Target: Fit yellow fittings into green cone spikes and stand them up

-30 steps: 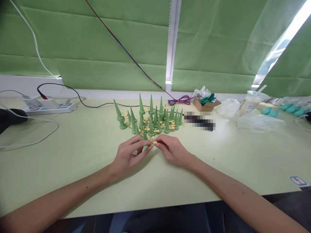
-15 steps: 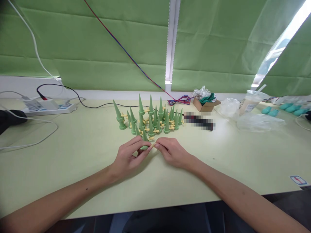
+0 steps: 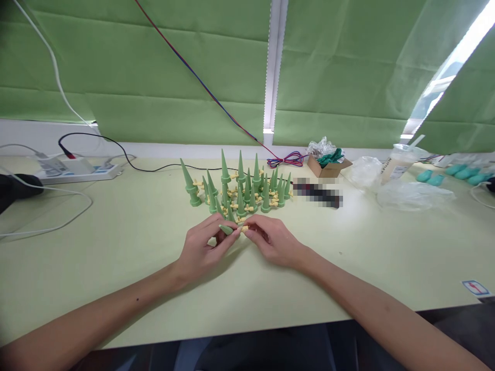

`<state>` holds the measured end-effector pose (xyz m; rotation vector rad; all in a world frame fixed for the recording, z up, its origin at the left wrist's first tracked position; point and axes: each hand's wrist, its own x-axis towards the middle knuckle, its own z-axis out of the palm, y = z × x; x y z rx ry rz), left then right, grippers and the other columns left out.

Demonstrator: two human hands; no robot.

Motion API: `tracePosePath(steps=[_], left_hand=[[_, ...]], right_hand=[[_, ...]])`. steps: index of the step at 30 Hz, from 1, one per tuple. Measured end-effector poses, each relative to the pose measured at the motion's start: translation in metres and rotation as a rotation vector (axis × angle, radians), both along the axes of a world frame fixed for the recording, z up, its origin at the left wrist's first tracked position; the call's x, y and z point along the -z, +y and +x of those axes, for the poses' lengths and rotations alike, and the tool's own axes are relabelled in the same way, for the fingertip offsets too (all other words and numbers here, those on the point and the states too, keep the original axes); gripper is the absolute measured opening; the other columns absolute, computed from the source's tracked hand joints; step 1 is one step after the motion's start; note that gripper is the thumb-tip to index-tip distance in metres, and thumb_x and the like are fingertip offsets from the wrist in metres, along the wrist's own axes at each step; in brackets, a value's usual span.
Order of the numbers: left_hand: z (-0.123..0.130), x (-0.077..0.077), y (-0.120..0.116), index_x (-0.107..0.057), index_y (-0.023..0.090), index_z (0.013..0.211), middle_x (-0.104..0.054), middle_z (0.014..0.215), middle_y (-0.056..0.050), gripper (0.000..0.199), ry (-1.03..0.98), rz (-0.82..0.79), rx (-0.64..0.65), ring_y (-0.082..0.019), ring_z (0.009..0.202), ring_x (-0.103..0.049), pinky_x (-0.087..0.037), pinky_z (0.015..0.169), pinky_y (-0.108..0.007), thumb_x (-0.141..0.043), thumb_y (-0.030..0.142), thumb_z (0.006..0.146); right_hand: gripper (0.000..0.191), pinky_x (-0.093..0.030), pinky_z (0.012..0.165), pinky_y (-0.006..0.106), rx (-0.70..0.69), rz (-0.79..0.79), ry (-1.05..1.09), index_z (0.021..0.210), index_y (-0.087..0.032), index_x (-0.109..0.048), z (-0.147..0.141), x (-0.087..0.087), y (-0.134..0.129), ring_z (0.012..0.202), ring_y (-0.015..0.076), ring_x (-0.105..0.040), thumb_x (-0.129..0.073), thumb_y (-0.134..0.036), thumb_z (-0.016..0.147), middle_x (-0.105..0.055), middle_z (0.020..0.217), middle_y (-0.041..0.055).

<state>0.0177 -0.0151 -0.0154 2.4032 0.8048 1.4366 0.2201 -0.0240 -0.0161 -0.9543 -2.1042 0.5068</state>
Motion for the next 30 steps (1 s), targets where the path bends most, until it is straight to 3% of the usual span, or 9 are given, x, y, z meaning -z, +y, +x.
tracePosePath(steps=[6,12,19,24,28,30], left_hand=[[0.0014,0.0026,0.0008,-0.045,0.018,0.065,-0.052,0.066,0.001,0.029,-0.022,-0.038,-0.010,-0.009,0.056,-0.042,-0.035,0.050,-0.024,-0.059,0.017,0.091],[0.0016,0.0028,-0.0006,-0.039,0.018,0.064,-0.049,0.065,0.001,0.033,-0.024,-0.041,0.001,-0.009,0.056,-0.044,-0.034,0.051,-0.024,-0.058,0.015,0.091],[0.0021,0.0023,-0.0024,-0.041,0.019,0.065,-0.040,0.062,0.002,0.031,-0.018,-0.048,0.019,-0.011,0.063,-0.052,-0.037,0.053,-0.024,-0.058,0.014,0.090],[0.0021,-0.0012,-0.0027,-0.048,0.018,0.066,-0.042,0.061,0.003,0.027,-0.014,-0.020,0.035,-0.011,0.058,-0.048,-0.038,0.052,-0.023,-0.058,0.015,0.091],[0.0001,-0.0019,-0.0028,-0.062,0.018,0.085,-0.045,0.063,0.003,0.006,0.022,0.025,0.050,-0.009,0.053,-0.042,-0.036,0.050,-0.022,-0.059,0.015,0.090],[-0.0012,-0.0013,-0.0028,-0.063,0.018,0.092,-0.045,0.065,0.003,0.006,0.037,0.040,0.062,-0.008,0.053,-0.041,-0.036,0.050,-0.022,-0.060,0.014,0.090]], right_hand=[[0.016,-0.043,0.065,0.027,-0.027,0.046,-0.001,0.096,-0.021,-0.058,-0.0004,0.0018,0.0006,0.070,0.0151,-0.054,-0.044,-0.025,0.100,-0.063,0.083,0.0038],[0.019,-0.045,0.067,0.027,-0.046,0.117,-0.015,0.095,-0.021,-0.057,-0.0001,0.0076,0.0019,0.071,0.0159,-0.056,-0.041,-0.026,0.101,-0.065,0.084,0.0054],[0.024,-0.040,0.062,0.027,-0.055,0.119,-0.049,0.085,-0.021,-0.053,-0.0004,0.0090,0.0017,0.063,0.0151,-0.048,-0.037,-0.027,0.102,-0.056,0.072,0.0025],[0.028,-0.039,0.060,0.026,-0.051,0.094,-0.052,0.079,-0.021,-0.049,-0.0005,0.0086,0.0012,0.060,0.0139,-0.044,-0.035,-0.029,0.103,-0.050,0.067,-0.0002],[0.031,-0.037,0.058,0.025,-0.047,0.082,-0.043,0.076,-0.021,-0.046,-0.0001,0.0091,0.0017,0.058,0.0135,-0.041,-0.034,-0.031,0.103,-0.046,0.065,-0.0011],[0.032,-0.036,0.058,0.025,-0.043,0.074,-0.039,0.076,-0.021,-0.045,-0.0002,0.0093,0.0016,0.058,0.0135,-0.040,-0.033,-0.031,0.103,-0.045,0.065,-0.0011]])
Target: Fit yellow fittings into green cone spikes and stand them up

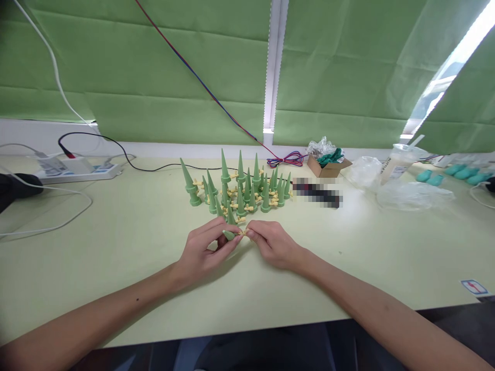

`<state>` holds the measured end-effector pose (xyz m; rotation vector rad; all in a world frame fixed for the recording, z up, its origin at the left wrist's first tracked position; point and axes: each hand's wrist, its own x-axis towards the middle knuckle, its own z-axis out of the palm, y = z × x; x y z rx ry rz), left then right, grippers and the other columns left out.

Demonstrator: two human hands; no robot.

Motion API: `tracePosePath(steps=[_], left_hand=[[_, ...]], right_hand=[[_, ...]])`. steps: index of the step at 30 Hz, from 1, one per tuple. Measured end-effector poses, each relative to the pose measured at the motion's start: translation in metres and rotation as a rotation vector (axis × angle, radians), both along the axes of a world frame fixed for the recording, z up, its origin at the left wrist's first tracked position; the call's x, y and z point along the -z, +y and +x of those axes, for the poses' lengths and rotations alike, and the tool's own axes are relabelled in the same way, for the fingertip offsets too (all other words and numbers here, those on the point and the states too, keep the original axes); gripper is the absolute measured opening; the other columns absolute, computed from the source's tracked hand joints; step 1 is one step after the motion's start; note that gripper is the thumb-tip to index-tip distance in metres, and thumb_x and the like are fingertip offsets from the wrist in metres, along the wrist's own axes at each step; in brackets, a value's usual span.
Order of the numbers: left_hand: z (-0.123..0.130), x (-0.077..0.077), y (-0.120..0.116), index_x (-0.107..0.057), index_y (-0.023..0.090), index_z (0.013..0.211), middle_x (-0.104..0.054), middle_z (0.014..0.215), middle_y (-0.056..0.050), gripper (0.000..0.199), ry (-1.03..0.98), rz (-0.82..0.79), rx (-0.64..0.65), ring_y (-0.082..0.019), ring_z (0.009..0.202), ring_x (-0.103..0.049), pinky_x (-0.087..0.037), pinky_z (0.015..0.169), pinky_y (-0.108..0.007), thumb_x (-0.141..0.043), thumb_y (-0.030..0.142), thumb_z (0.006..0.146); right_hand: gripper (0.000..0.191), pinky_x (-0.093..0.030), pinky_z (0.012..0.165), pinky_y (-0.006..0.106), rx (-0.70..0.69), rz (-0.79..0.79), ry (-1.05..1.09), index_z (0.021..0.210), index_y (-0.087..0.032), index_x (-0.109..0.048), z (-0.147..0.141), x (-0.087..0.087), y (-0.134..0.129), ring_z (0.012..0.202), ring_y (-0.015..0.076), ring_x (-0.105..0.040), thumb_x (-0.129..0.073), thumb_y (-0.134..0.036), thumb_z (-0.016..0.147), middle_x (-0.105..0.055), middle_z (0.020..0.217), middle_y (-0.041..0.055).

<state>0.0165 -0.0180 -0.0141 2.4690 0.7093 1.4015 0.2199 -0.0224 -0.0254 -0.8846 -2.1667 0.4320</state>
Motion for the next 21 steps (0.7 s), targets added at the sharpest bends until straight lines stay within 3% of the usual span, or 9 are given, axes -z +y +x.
tracePosePath(steps=[9,21], left_hand=[[-0.0029,0.0016,0.0011,-0.064,0.019,0.095,-0.052,0.067,0.003,0.020,-0.004,0.110,0.044,-0.007,0.050,-0.040,-0.036,0.049,-0.021,-0.060,0.004,0.084],[-0.0021,-0.0015,0.0003,-0.065,0.018,0.092,-0.054,0.064,0.003,0.017,-0.009,0.159,0.079,-0.007,0.048,-0.039,-0.035,0.048,-0.021,-0.060,0.004,0.084]], right_hand=[[0.028,-0.036,0.057,0.025,-0.021,0.026,0.007,0.080,-0.021,-0.048,-0.0015,-0.0017,-0.0028,0.057,0.0138,-0.041,-0.034,-0.029,0.103,-0.047,0.066,-0.0010],[0.025,-0.035,0.058,0.024,-0.028,0.076,-0.008,0.084,-0.021,-0.047,-0.0006,0.0055,-0.0025,0.058,0.0134,-0.041,-0.033,-0.026,0.103,-0.048,0.068,-0.0007]])
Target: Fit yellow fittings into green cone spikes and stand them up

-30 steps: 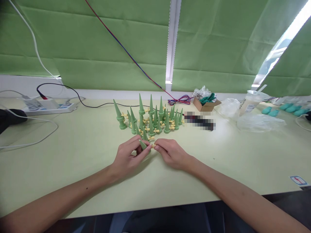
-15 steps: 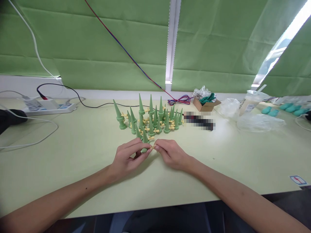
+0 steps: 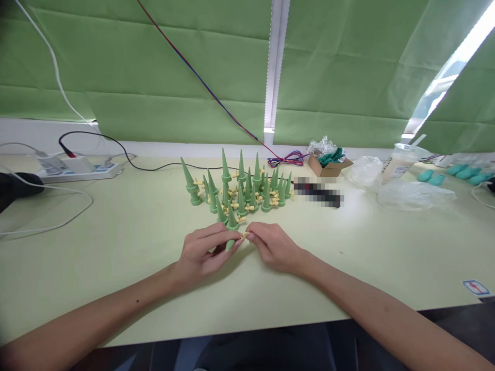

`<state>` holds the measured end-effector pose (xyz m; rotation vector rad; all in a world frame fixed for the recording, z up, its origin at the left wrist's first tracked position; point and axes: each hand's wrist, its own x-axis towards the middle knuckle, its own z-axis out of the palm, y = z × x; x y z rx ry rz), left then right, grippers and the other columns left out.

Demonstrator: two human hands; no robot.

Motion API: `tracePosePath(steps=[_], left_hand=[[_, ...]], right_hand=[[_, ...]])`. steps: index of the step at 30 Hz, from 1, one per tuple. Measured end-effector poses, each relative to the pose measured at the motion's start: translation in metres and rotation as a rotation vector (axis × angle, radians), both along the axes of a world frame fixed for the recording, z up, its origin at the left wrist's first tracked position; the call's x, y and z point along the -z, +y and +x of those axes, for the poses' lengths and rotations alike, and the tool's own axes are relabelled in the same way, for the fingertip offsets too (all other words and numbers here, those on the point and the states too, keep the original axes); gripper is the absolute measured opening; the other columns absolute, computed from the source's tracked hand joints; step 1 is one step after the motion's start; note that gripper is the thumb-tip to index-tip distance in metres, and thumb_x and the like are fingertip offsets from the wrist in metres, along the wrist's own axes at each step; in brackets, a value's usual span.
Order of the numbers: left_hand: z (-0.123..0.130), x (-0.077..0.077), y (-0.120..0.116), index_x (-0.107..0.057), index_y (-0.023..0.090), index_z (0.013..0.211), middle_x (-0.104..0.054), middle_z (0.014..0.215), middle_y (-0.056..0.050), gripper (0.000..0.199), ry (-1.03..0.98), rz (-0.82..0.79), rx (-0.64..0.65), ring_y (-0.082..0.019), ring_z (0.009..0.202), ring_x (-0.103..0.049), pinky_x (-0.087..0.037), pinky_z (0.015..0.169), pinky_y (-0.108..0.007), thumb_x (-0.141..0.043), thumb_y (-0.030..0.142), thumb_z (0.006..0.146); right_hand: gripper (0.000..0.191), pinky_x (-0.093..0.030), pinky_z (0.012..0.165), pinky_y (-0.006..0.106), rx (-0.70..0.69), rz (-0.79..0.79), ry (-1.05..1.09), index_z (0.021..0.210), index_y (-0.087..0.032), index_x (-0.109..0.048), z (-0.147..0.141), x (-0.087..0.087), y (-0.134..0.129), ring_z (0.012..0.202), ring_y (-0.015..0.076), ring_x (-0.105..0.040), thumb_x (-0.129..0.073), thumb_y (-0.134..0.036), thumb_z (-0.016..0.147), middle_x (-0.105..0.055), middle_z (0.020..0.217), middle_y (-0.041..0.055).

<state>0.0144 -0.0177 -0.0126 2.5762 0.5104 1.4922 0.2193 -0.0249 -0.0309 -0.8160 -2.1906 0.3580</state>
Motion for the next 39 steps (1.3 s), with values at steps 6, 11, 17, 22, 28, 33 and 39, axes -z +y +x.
tracePosePath(steps=[6,11,17,22,28,33,39], left_hand=[[0.000,0.002,0.000,-0.065,0.016,0.093,-0.050,0.065,0.003,0.018,0.011,-0.010,0.009,-0.007,0.051,-0.039,-0.034,0.050,-0.021,-0.060,0.002,0.083],[-0.001,0.004,0.001,-0.062,0.017,0.094,-0.047,0.065,0.003,0.017,0.057,0.019,0.011,-0.008,0.053,-0.038,-0.032,0.049,-0.021,-0.057,0.003,0.085],[-0.002,0.002,0.004,-0.059,0.018,0.090,-0.050,0.065,0.002,0.017,0.169,0.147,-0.056,-0.011,0.055,-0.040,-0.029,0.048,-0.024,-0.048,0.005,0.089],[-0.002,0.002,0.007,-0.056,0.018,0.089,-0.046,0.062,0.002,0.014,0.221,0.231,-0.076,-0.011,0.053,-0.038,-0.026,0.047,-0.026,-0.048,0.008,0.092],[-0.003,0.000,0.007,-0.055,0.017,0.091,-0.047,0.063,0.003,0.014,0.257,0.277,-0.070,-0.011,0.054,-0.041,-0.026,0.046,-0.026,-0.046,0.006,0.093],[-0.002,-0.001,0.007,-0.054,0.018,0.092,-0.047,0.063,0.003,0.014,0.275,0.288,-0.083,-0.010,0.052,-0.042,-0.026,0.045,-0.026,-0.044,0.008,0.095],[-0.001,-0.001,0.006,-0.055,0.017,0.091,-0.046,0.062,0.003,0.014,0.291,0.306,-0.089,-0.011,0.052,-0.040,-0.027,0.046,-0.026,-0.045,0.008,0.094]], right_hand=[[0.024,-0.033,0.058,0.024,0.011,-0.013,0.006,0.082,-0.020,-0.047,0.000,0.000,0.000,0.058,0.0127,-0.041,-0.035,-0.024,0.102,-0.047,0.067,-0.0016],[0.026,-0.032,0.058,0.024,0.021,-0.076,0.019,0.079,-0.020,-0.044,-0.002,-0.001,-0.001,0.057,0.0122,-0.039,-0.034,-0.025,0.102,-0.043,0.065,-0.0026],[0.032,-0.029,0.056,0.025,0.025,-0.286,0.067,0.072,-0.021,-0.036,-0.006,-0.008,-0.004,0.053,0.0111,-0.033,-0.034,-0.028,0.103,-0.036,0.059,-0.0051],[0.039,-0.029,0.054,0.025,0.021,-0.450,0.108,0.069,-0.021,-0.033,-0.007,-0.009,-0.003,0.053,0.0107,-0.031,-0.034,-0.037,0.103,-0.036,0.057,-0.0052],[0.043,-0.030,0.050,0.024,-0.053,-0.663,0.205,0.067,-0.020,-0.035,-0.007,-0.011,0.000,0.049,0.0090,-0.033,-0.037,-0.047,0.101,-0.036,0.056,-0.0060],[0.046,-0.018,0.042,0.022,-0.208,-0.922,0.339,0.067,-0.021,-0.031,-0.004,-0.015,0.003,0.044,0.0059,-0.019,-0.044,-0.053,0.098,-0.023,0.056,-0.0094],[0.048,-0.014,0.040,0.021,-0.303,-1.061,0.425,0.066,-0.022,-0.029,-0.001,-0.014,0.007,0.043,0.0042,-0.014,-0.051,-0.052,0.095,-0.018,0.058,-0.0101]])
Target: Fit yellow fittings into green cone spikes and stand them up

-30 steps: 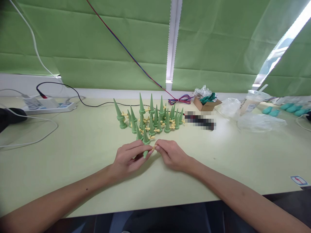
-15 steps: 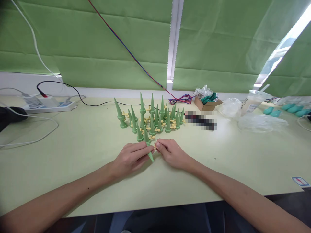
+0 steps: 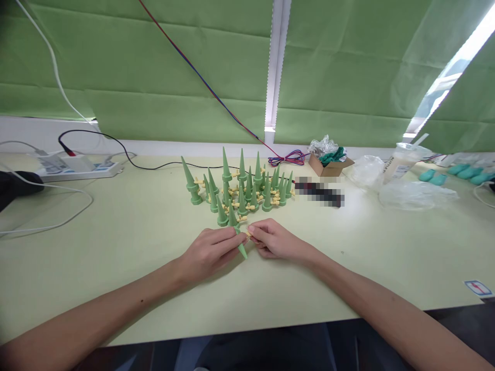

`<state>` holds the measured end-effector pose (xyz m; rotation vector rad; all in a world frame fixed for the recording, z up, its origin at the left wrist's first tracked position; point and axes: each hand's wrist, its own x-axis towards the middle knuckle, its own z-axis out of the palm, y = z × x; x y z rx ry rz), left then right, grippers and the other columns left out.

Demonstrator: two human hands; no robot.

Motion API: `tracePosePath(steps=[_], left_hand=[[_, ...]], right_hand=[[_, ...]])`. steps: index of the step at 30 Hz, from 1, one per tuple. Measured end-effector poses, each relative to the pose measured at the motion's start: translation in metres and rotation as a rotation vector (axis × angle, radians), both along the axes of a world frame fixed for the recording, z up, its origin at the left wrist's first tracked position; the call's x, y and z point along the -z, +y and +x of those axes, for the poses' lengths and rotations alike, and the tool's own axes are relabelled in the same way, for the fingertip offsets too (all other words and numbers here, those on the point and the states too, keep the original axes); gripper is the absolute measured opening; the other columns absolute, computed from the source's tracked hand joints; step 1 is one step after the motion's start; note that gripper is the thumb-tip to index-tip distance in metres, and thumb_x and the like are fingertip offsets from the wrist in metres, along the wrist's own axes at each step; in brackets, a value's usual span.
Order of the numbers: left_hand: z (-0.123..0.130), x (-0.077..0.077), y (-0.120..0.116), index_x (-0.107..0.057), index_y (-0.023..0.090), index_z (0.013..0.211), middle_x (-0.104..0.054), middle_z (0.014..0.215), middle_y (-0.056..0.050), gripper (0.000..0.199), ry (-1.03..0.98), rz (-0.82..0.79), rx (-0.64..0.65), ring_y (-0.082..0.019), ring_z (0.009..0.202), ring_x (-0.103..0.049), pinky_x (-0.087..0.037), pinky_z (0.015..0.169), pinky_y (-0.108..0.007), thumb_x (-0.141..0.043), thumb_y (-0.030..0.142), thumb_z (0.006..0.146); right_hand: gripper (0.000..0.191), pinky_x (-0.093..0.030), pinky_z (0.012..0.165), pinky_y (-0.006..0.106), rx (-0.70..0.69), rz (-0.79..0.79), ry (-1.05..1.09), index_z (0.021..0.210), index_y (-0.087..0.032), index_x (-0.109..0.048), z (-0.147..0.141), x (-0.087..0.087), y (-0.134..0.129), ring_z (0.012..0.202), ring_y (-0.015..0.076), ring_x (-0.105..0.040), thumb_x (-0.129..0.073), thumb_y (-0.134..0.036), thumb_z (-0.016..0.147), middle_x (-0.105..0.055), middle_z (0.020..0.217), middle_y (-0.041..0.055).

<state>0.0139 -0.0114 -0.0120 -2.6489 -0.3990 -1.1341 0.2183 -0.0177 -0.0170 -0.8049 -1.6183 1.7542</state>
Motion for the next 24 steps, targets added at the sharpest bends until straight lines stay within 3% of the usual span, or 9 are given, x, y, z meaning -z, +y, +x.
tracePosePath(steps=[5,10,17,24], left_hand=[[0.000,0.004,0.000,-0.057,0.017,0.089,-0.047,0.065,0.003,0.014,-0.025,-0.070,-0.007,-0.010,0.053,-0.041,-0.027,0.045,-0.025,-0.046,0.010,0.094],[0.003,0.006,-0.001,-0.062,0.016,0.085,-0.049,0.067,0.002,0.010,-0.159,-0.341,-0.041,-0.009,0.053,-0.042,-0.034,0.049,-0.022,-0.055,0.016,0.092],[0.005,0.003,-0.001,-0.053,0.016,0.064,-0.042,0.056,0.005,0.028,-0.278,-0.631,-0.167,-0.008,0.051,-0.037,-0.031,0.048,-0.022,-0.066,0.027,0.087],[0.009,0.005,-0.003,-0.034,0.017,0.059,-0.035,0.056,0.006,0.042,-0.145,-0.732,-0.153,-0.007,0.051,-0.030,-0.025,0.048,-0.022,-0.064,0.031,0.087]], right_hand=[[0.047,-0.014,0.038,0.021,0.000,-0.020,-0.009,0.065,-0.021,-0.031,0.000,-0.001,0.002,0.041,0.0036,-0.016,-0.052,-0.051,0.095,-0.019,0.058,-0.0101],[0.049,-0.017,0.039,0.021,0.118,0.056,-0.114,0.063,-0.022,-0.029,-0.001,-0.001,0.002,0.041,0.0048,-0.020,-0.047,-0.055,0.096,-0.021,0.056,-0.0093],[0.044,-0.031,0.054,0.025,0.491,0.684,-0.466,0.070,-0.019,-0.048,0.004,-0.005,0.000,0.053,0.0110,-0.036,-0.035,-0.046,0.102,-0.038,0.055,-0.0043],[0.022,-0.040,0.056,0.024,0.444,0.969,-0.371,0.094,-0.019,-0.057,0.001,-0.005,-0.010,0.058,0.0123,-0.047,-0.050,-0.040,0.097,-0.055,0.068,0.0001]])
